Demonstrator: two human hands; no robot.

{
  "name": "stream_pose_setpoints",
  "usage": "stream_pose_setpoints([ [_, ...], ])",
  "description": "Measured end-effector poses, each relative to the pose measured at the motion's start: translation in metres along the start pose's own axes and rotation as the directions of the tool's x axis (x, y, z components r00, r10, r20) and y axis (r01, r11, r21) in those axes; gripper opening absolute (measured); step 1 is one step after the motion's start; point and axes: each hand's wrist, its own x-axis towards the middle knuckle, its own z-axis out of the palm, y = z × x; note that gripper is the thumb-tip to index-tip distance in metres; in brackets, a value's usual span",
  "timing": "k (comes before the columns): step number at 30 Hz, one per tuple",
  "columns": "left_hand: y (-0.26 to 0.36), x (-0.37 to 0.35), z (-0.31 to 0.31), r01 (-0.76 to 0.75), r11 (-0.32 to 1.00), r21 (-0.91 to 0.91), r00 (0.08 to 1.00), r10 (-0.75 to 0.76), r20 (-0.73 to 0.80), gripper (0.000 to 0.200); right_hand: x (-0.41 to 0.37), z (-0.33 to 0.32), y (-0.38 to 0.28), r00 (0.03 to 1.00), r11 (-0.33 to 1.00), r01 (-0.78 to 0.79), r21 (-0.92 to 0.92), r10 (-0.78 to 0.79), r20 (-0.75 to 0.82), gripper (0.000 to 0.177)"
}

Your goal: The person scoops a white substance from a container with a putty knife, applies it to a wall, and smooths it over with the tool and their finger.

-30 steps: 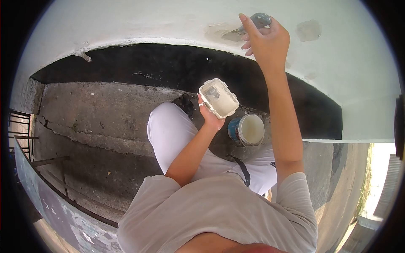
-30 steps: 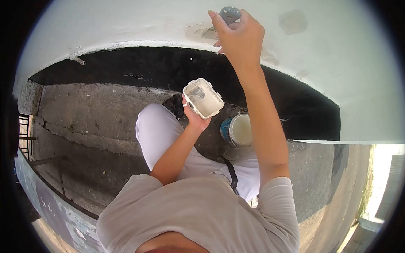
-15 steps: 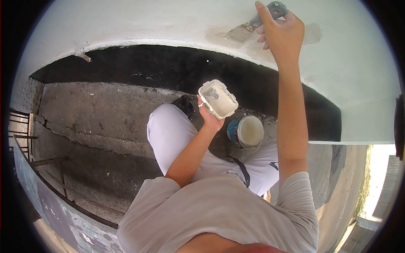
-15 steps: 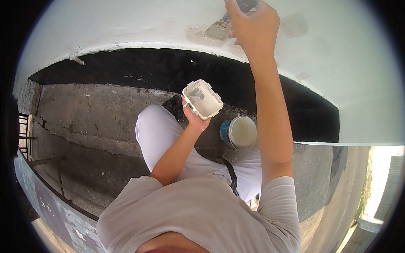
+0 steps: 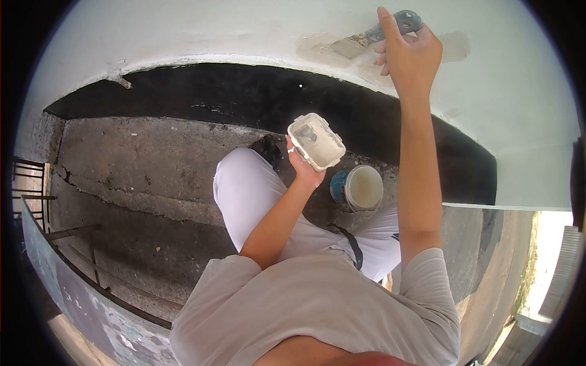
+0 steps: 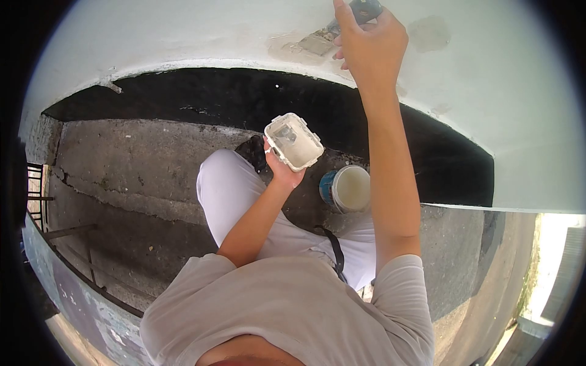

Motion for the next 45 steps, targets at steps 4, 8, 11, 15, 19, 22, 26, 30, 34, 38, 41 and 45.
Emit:
stream_pose_setpoints([
  [4,-0.002,0.002,-0.006,0.010,1.000,0.005,1.000,-0.010,-0.025,0.068,-0.008,0.012,0.006,0.998,1.000,-0.015,0.027,0.013,0.058,0.042],
  [8,-0.006,0.005,-0.008,0.012,1.000,0.010,1.000,-0.012,-0.014,0.067,0.003,0.020,0.009,1.000,0.999,0.013,0.048,-0.014,0.021,0.030],
  [11,-0.007,0.004,-0.002,-0.005,1.000,0.006,1.000,0.005,-0.017,0.066,0.004,0.010,0.004,0.996,0.997,-0.007,0.079,0.014,-0.091,0.029],
  [15,-0.010,0.005,-0.006,-0.009,1.000,-0.001,1.000,0.009,-0.011,0.066,-0.006,0.007,0.005,0.998,0.998,0.038,0.050,-0.036,-0.041,0.028],
  [19,-0.014,0.004,-0.004,0.004,1.000,0.002,1.000,-0.004,-0.017,0.066,-0.004,0.026,0.022,0.978,0.978,0.207,-0.001,-0.207,-0.013,0.028],
  [22,-0.017,0.002,0.001,0.026,1.000,-0.008,1.000,-0.026,0.013,0.066,-0.003,0.021,0.016,0.970,0.967,0.237,-0.093,-0.240,-0.030,0.029],
  [26,-0.017,-0.001,0.002,0.069,0.997,-0.018,0.996,-0.067,0.065,0.067,-0.022,0.015,0.013,0.974,0.973,0.227,-0.043,-0.227,0.013,0.036],
  [30,-0.019,-0.002,0.003,0.079,0.997,-0.020,0.994,-0.077,0.072,0.068,-0.027,0.026,0.045,0.873,0.870,0.486,-0.085,-0.486,0.020,0.036],
  [34,-0.020,0.000,0.004,0.052,0.999,-0.002,0.998,-0.052,0.033,0.069,-0.024,0.038,0.052,0.794,0.783,0.602,-0.157,-0.608,0.015,0.033],
  [38,-0.020,-0.001,0.001,0.059,0.998,0.006,0.995,-0.059,0.075,0.069,-0.021,0.029,0.021,0.887,0.879,0.459,-0.133,-0.461,0.017,0.032],
  [41,-0.019,-0.003,0.005,0.055,0.998,-0.005,0.997,-0.055,0.051,0.070,-0.022,0.028,0.021,0.880,0.877,0.474,-0.078,-0.474,0.016,0.033],
  [45,-0.019,-0.001,0.002,0.064,0.998,0.007,0.990,-0.064,0.123,0.070,-0.024,0.033,0.033,0.840,0.797,0.542,-0.268,-0.526,0.135,0.036],
])
